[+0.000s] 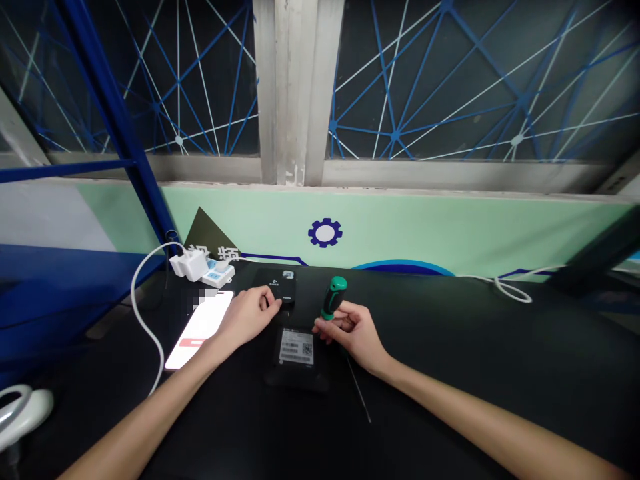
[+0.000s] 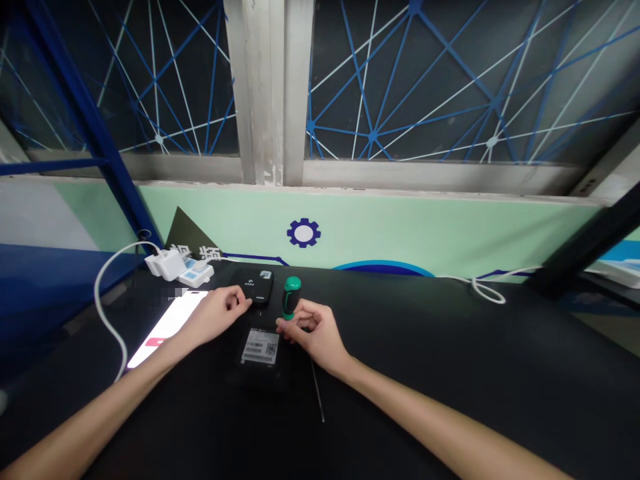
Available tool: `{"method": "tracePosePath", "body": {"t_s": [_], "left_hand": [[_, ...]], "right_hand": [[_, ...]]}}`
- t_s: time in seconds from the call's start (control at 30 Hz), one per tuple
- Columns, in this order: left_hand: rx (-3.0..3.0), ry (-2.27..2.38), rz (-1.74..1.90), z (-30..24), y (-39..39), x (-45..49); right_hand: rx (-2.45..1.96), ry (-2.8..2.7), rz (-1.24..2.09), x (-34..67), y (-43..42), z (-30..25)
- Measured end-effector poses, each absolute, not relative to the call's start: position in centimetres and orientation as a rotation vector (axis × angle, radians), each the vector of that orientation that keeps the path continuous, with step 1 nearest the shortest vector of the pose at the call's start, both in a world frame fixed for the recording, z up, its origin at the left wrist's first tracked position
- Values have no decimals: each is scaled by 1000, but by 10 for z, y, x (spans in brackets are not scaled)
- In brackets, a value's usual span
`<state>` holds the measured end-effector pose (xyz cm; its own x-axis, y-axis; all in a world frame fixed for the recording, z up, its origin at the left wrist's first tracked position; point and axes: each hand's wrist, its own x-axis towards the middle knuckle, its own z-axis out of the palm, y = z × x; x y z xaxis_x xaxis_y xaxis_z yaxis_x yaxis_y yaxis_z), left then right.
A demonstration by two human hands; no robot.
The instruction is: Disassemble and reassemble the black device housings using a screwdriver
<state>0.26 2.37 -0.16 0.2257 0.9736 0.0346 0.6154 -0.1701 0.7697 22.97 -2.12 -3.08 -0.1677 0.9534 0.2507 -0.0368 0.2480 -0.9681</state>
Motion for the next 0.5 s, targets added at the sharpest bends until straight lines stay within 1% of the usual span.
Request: {"method": "tracePosePath", "body": {"t_s": [0.27,0.5], "left_hand": [[1357,1027,731,9,30,-3],[1035,840,769,13,31,-5]], "right_hand": [[-892,-1412,1174,229,-20,-32],[-881,-1384,1188,229,-21,-35]]}}
